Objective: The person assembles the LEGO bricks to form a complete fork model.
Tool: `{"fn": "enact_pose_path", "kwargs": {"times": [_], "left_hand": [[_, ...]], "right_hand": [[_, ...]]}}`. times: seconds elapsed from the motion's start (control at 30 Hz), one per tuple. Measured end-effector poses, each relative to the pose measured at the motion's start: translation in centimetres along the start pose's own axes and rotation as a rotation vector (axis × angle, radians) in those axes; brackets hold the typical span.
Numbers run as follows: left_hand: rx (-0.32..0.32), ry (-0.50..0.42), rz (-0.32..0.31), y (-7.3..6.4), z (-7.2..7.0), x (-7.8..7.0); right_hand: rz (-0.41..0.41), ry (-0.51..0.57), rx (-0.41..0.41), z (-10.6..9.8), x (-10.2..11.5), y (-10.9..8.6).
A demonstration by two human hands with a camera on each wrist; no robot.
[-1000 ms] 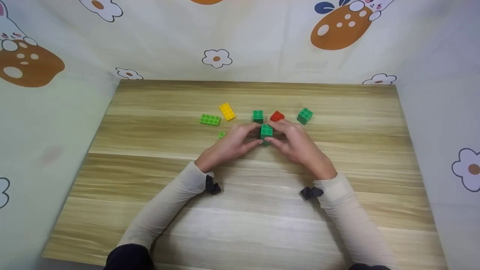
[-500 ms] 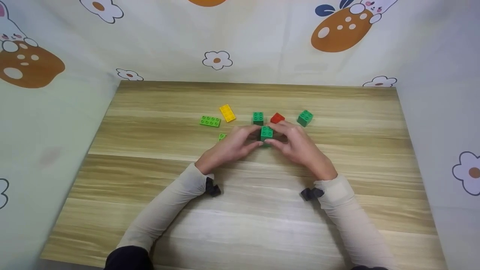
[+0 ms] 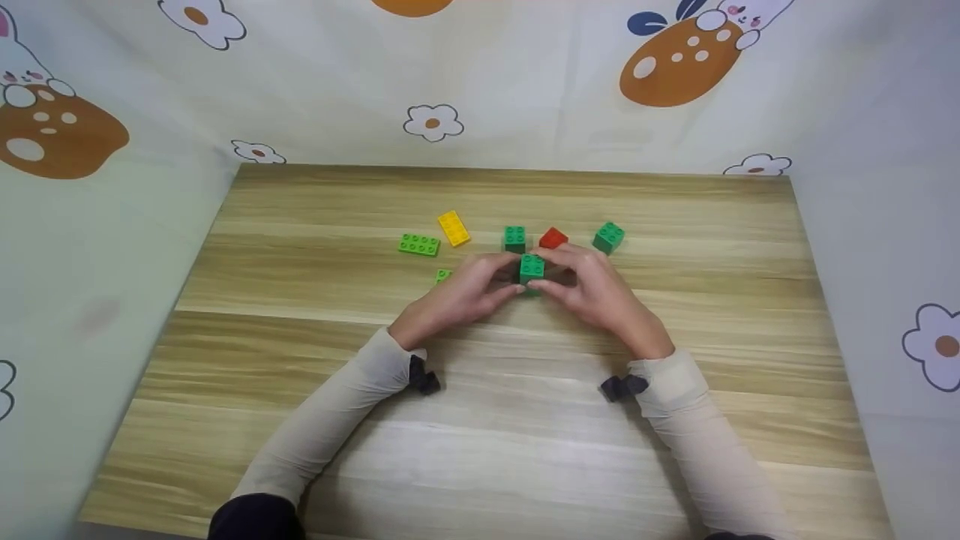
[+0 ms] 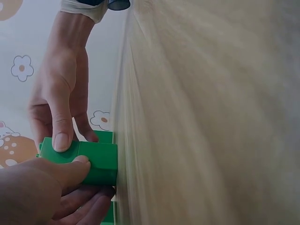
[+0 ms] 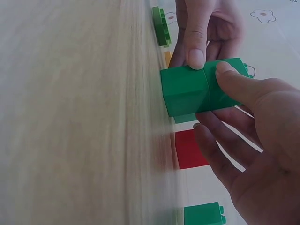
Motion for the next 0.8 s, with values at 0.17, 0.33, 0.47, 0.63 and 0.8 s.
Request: {"fn": "enact_pose_path", "kwargs": {"times": [0.17, 0.33, 0.47, 0.63, 0.8], "left_hand": [[0.007, -0.004, -0.026, -0.11, 0.02, 0.11], [0.002, 0.007, -0.024, -0.17, -0.03, 0.08], [-0.005, -0.011, -0.027, -0.23, -0.04, 0.16], [-0.022, 0.013, 0.023, -0.20, -0.18, 0.02], [-0.029, 0.037, 0.066, -0.38, -0.32, -0.25]], "right_hand": [[0.023, 0.015, 0.020, 0.09, -0.17, -0.08], [0.034, 0.025, 0.034, 0.11, -0.23, -0.05], [0.028, 0.018, 0.030, 0.00, -0.25, -0.01], [0.012, 0.006, 0.034, -0.07, -0.01, -0.03], [0.002, 0.001, 0.051, -0.14, 0.08, -0.18]]}}
Point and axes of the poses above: each hand's wrist, its own y-axis towards the middle knuckle, its own z-axis out of the palm, x = y × z, the point moved 8 cm from there along y, towards the middle knuckle, and after that the axes turned 12 degrees about z, right-handed, at the moved point
